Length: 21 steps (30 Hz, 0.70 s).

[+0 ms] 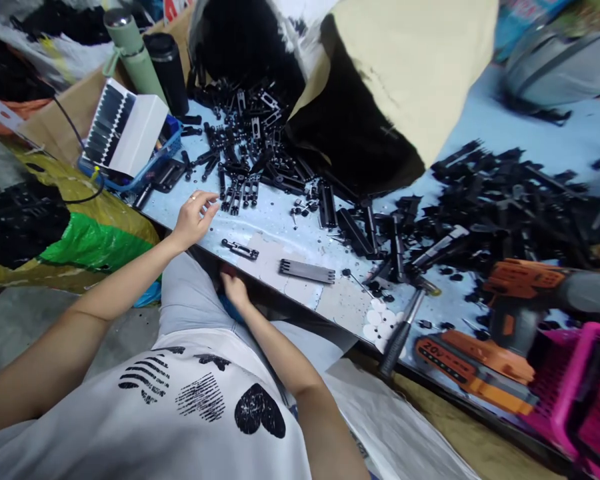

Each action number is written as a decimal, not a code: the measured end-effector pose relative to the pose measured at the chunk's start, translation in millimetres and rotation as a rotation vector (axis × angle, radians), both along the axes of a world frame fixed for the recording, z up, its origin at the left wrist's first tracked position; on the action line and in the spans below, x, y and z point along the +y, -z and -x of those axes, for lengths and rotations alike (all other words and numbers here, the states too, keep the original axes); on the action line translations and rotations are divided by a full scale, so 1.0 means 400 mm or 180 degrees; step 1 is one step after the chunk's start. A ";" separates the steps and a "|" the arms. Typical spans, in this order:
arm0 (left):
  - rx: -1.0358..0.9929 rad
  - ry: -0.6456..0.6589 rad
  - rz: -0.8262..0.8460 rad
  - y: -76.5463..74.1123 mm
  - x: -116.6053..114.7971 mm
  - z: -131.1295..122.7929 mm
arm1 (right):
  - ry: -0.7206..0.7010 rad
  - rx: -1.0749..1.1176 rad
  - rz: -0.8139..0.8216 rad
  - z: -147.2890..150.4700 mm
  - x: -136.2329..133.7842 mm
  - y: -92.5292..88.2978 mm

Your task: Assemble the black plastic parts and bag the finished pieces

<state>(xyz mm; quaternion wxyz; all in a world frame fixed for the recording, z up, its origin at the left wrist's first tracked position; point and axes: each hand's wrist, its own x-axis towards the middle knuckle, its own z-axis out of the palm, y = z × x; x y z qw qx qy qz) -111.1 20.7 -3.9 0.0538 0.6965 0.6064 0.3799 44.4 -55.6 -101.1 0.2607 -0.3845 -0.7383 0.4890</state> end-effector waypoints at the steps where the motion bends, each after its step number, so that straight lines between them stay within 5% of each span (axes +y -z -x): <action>1: 0.0013 0.0056 0.0045 0.006 0.002 -0.007 | -0.0405 0.0041 -0.0187 -0.028 -0.012 -0.023; 4: 0.0442 0.0817 0.0329 0.032 0.002 -0.043 | -0.1521 0.0111 -0.0884 -0.143 -0.023 -0.099; 5: 0.0674 0.1143 0.0455 0.043 -0.002 -0.056 | -0.1431 -0.0004 -0.1139 -0.191 -0.008 -0.122; 8: 0.1260 0.1686 0.0785 0.077 -0.017 -0.089 | -0.0076 -0.0936 -0.1586 -0.343 0.088 -0.160; 13: 0.1046 0.1418 0.1015 0.108 -0.029 -0.120 | -0.0040 -0.1859 -0.1588 -0.467 0.206 -0.137; 16: 0.0437 0.1249 0.0986 0.092 -0.030 -0.150 | 0.0344 -0.1129 -0.1100 -0.427 0.198 -0.136; 21: -0.0855 0.0800 0.1134 0.053 -0.041 -0.225 | 0.0780 0.0492 0.0943 -0.325 0.170 -0.179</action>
